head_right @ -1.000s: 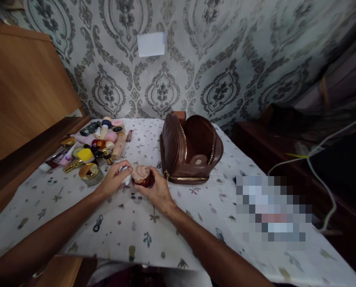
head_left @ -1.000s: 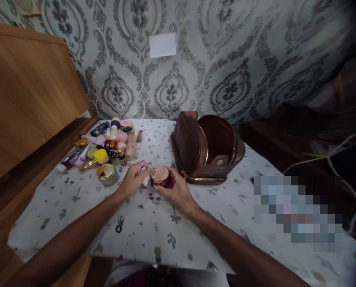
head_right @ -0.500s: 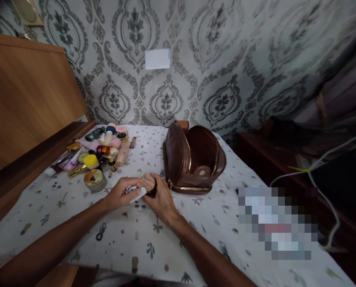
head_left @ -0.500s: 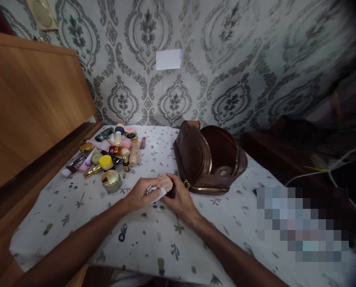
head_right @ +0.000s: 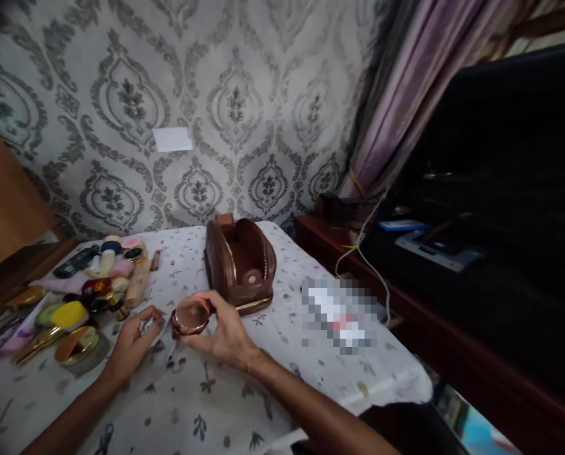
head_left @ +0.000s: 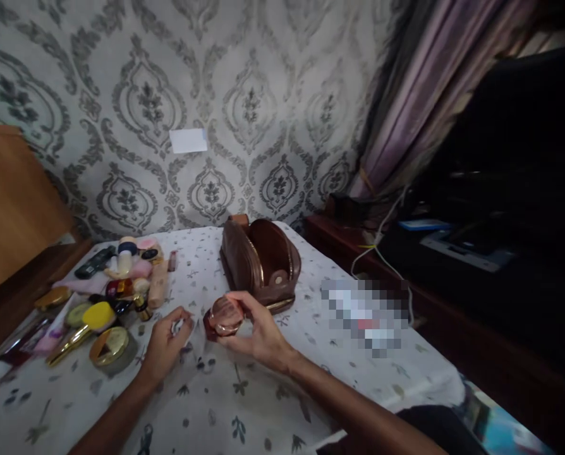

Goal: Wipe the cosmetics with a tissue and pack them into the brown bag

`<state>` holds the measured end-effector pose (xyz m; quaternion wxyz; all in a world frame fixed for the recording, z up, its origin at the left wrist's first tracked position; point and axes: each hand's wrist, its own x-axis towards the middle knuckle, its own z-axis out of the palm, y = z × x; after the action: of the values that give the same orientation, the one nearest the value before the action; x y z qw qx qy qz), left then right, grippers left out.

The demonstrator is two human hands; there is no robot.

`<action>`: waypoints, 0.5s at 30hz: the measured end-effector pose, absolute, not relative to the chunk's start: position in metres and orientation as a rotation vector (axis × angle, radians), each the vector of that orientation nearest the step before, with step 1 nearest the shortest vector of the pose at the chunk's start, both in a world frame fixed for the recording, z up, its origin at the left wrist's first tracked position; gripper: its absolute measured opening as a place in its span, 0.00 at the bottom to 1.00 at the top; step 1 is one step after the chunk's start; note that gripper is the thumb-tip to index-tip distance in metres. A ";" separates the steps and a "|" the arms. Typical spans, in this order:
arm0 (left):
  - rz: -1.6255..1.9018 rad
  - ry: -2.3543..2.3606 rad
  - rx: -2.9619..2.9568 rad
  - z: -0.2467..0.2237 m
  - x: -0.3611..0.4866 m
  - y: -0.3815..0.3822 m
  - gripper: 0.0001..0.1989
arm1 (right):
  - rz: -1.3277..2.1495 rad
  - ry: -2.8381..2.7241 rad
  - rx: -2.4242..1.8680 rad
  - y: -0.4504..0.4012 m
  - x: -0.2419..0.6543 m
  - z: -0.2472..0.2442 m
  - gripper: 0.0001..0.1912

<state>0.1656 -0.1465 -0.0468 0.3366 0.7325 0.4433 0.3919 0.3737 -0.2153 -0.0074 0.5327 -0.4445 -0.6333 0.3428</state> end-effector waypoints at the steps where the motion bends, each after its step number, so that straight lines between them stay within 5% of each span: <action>1: 1.009 1.161 1.920 -0.047 0.167 -0.147 0.14 | 0.825 -1.475 -1.014 -0.216 0.382 0.004 0.29; 8: 0.966 1.161 1.940 -0.049 0.170 -0.148 0.16 | 0.352 -1.206 -1.263 -0.152 0.453 0.075 0.24; 15: 0.907 1.121 1.919 -0.059 0.164 -0.141 0.18 | 0.361 -1.278 -1.600 -0.070 0.477 0.062 0.16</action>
<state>0.1644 -0.1407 -0.0594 0.3623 0.7453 0.4351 0.3521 0.4769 -0.0703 0.0622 0.5066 -0.6633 -0.5301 0.1496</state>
